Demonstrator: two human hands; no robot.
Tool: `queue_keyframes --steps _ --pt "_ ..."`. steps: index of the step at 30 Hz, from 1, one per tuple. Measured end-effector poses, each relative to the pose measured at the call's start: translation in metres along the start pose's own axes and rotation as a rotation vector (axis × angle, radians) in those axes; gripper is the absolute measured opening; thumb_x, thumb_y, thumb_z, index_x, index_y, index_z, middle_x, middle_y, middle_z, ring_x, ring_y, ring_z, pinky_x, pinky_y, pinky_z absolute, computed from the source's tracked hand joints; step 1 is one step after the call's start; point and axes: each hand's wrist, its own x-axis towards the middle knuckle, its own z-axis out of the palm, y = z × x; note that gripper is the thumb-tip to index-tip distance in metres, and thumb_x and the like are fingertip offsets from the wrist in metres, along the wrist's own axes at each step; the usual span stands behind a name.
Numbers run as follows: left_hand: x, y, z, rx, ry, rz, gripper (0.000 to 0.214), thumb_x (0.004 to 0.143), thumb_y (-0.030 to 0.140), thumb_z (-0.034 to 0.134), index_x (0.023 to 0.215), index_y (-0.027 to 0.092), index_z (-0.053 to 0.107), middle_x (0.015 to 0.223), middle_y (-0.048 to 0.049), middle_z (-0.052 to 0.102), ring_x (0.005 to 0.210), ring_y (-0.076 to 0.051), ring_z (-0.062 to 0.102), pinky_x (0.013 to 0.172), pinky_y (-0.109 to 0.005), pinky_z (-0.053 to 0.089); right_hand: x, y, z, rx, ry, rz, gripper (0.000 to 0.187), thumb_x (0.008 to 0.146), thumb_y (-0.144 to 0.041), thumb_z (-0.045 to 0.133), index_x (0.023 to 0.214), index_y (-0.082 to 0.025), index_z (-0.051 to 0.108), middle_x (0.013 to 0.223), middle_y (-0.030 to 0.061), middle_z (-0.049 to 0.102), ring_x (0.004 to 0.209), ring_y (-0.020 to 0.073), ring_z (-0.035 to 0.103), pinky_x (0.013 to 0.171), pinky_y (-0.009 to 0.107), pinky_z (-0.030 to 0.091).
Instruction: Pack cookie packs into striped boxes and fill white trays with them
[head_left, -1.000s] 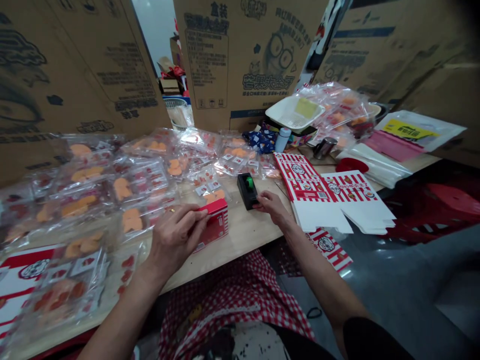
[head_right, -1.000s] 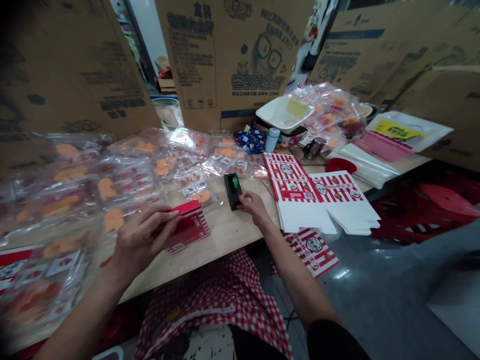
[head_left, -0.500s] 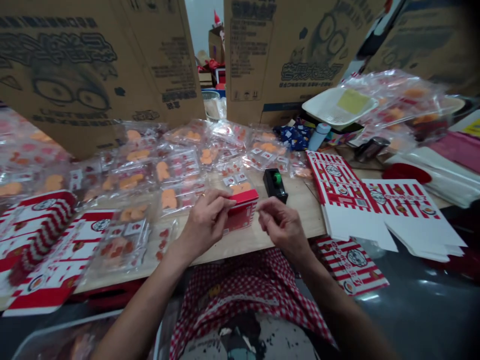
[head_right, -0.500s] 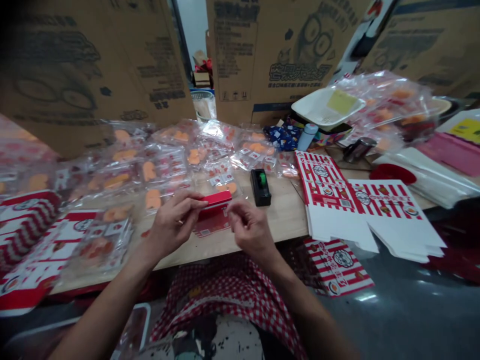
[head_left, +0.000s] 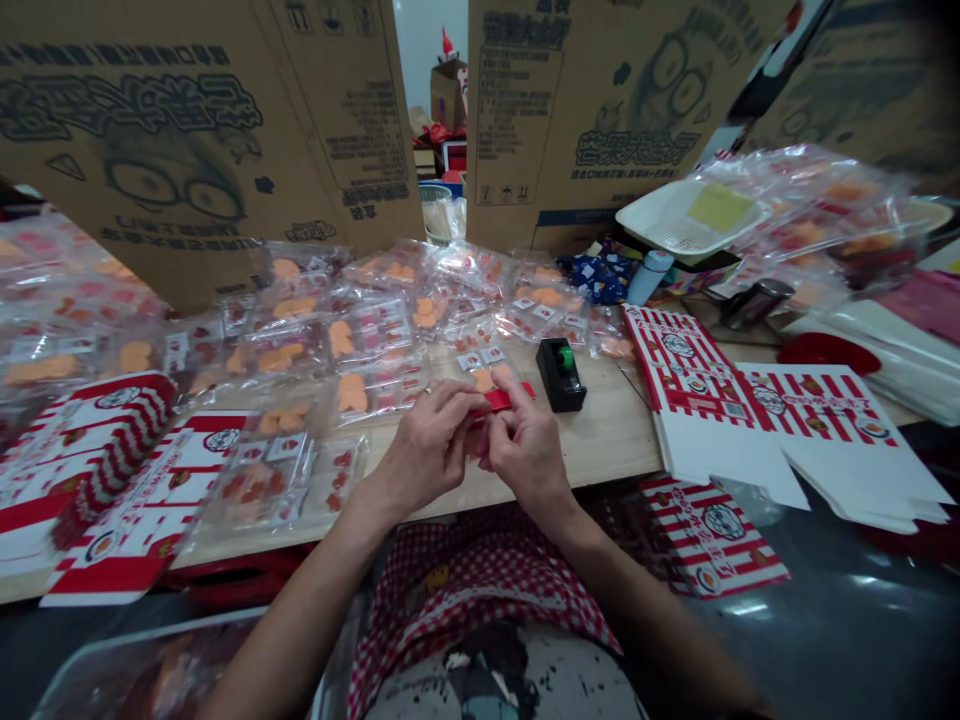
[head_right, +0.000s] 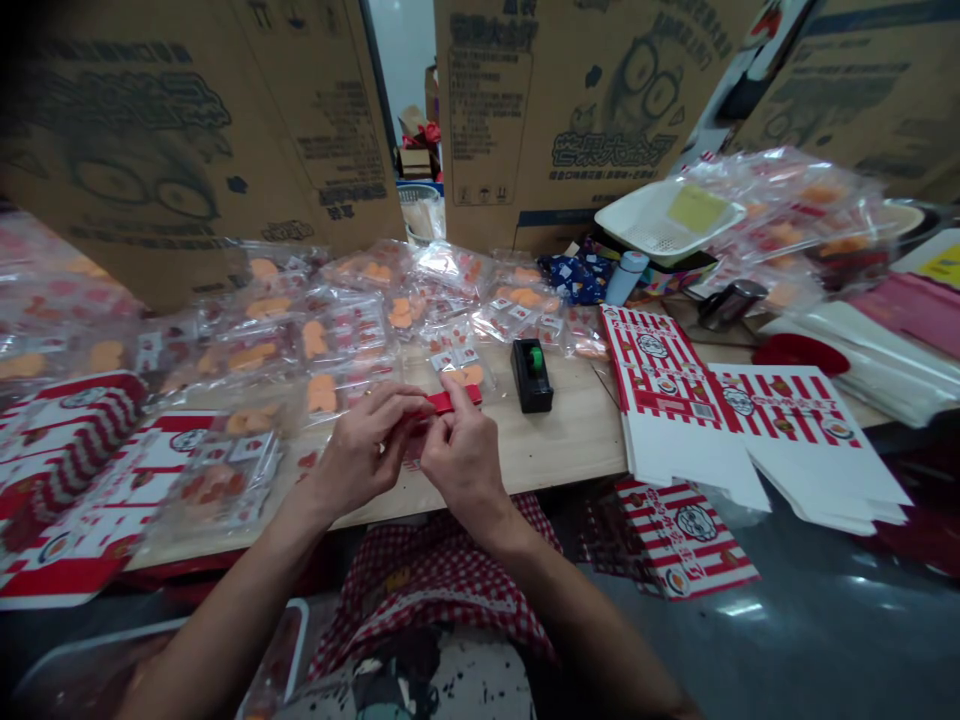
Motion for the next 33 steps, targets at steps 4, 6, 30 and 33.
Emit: queue_keyframes --steps 4,6,30,33 --pt "0.003 -0.002 0.000 -0.030 0.005 -0.045 0.023 0.094 0.009 0.050 0.114 0.019 0.056 0.108 -0.0105 0.067 0.101 -0.022 0.067 0.086 -0.036 0.057 -0.008 -0.008 -0.007 0.167 -0.066 0.035 0.061 0.087 -0.027 0.054 0.145 -0.008 0.051 0.052 -0.0078 0.052 0.043 0.0118 0.047 0.045 0.024 0.042" --pt "0.003 -0.003 0.002 -0.043 0.053 -0.117 0.029 0.093 0.010 0.053 0.120 0.020 0.049 0.105 -0.0088 0.066 0.096 -0.021 0.069 0.083 -0.035 0.057 -0.014 -0.018 -0.015 0.256 -0.108 0.026 0.058 0.090 -0.029 0.055 0.144 -0.010 0.051 0.052 -0.0084 0.051 0.044 0.0107 0.044 0.044 0.023 0.039" --pt "0.009 0.000 -0.003 -0.123 -0.034 -0.079 0.016 0.100 0.015 0.049 0.101 0.016 0.065 0.103 -0.0103 0.068 0.094 -0.019 0.066 0.082 -0.033 0.054 -0.002 -0.005 -0.001 -0.284 0.022 -0.216 0.066 0.085 -0.017 0.047 0.151 -0.010 0.042 0.060 0.0014 0.063 0.053 0.0204 0.057 0.056 0.034 0.046" --pt "0.014 -0.005 -0.003 -0.079 -0.056 -0.107 0.016 0.100 0.021 0.053 0.088 0.016 0.062 0.091 -0.0071 0.067 0.084 -0.018 0.064 0.075 -0.031 0.052 -0.003 -0.001 0.000 -0.174 -0.011 -0.161 0.070 0.088 -0.019 0.047 0.156 -0.010 0.032 0.063 0.0009 0.066 0.057 0.0201 0.061 0.056 0.032 0.047"
